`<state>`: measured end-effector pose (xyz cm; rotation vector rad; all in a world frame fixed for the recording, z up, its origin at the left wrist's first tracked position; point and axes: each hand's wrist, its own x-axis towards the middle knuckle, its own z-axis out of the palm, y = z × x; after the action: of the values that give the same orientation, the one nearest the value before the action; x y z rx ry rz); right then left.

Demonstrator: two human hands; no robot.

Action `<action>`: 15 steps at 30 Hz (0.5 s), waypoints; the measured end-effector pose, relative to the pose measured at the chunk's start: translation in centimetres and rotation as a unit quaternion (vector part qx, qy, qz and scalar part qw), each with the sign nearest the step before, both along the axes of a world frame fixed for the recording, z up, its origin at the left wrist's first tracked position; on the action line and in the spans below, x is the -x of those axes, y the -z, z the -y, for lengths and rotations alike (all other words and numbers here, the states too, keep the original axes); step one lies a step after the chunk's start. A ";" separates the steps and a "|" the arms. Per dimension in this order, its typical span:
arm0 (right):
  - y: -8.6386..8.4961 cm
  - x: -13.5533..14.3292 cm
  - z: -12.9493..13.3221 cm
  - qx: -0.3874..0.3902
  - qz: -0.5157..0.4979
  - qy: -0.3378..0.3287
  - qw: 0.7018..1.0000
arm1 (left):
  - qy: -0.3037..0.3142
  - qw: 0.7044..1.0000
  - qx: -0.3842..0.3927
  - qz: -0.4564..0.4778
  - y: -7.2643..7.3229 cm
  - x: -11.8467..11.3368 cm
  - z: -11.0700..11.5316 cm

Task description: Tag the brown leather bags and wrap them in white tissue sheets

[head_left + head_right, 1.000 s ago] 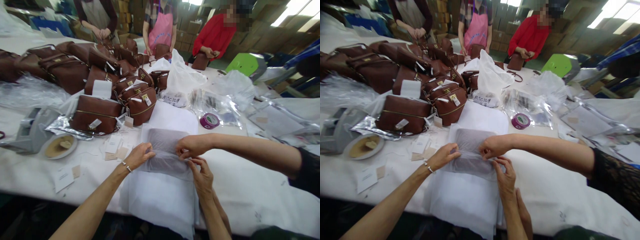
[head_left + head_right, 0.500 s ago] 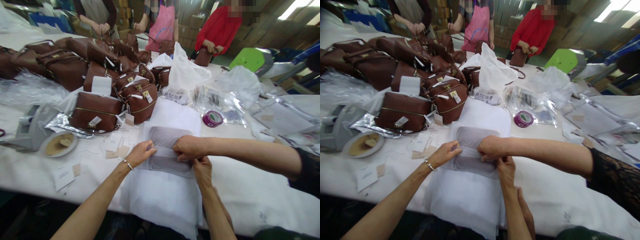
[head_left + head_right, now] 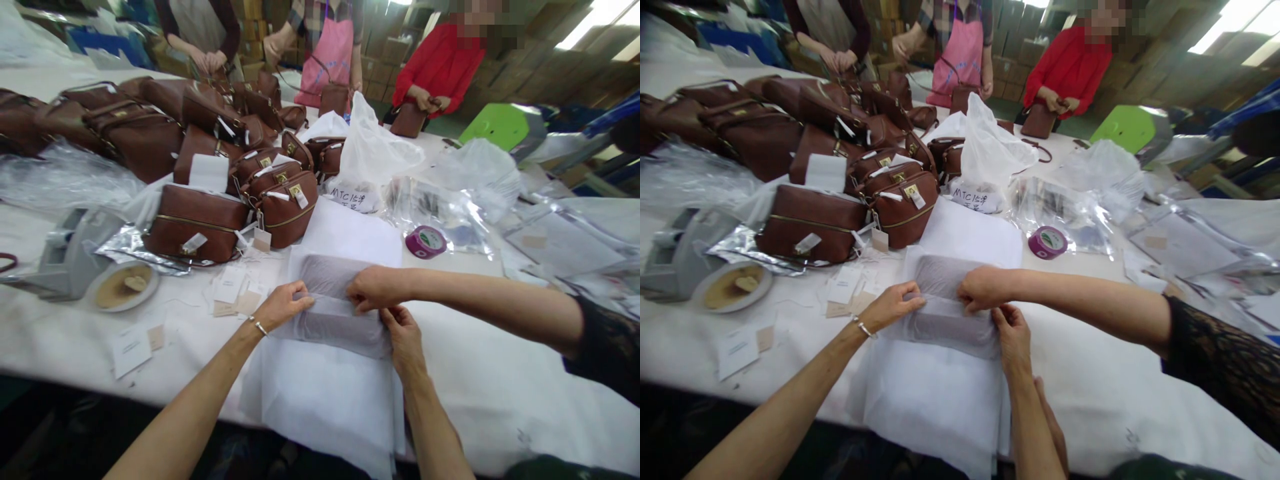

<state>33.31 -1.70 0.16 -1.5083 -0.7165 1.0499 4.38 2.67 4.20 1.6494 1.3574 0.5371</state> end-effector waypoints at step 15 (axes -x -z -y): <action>0.2 -1.5 -0.9 0.056 0.004 -0.071 0.996 | 0.026 0.999 0.006 0.046 0.4 0.7 -0.5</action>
<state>34.78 -0.82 -0.06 -1.5770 -0.7910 1.2090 3.65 3.18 3.85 1.6266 1.2457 0.5665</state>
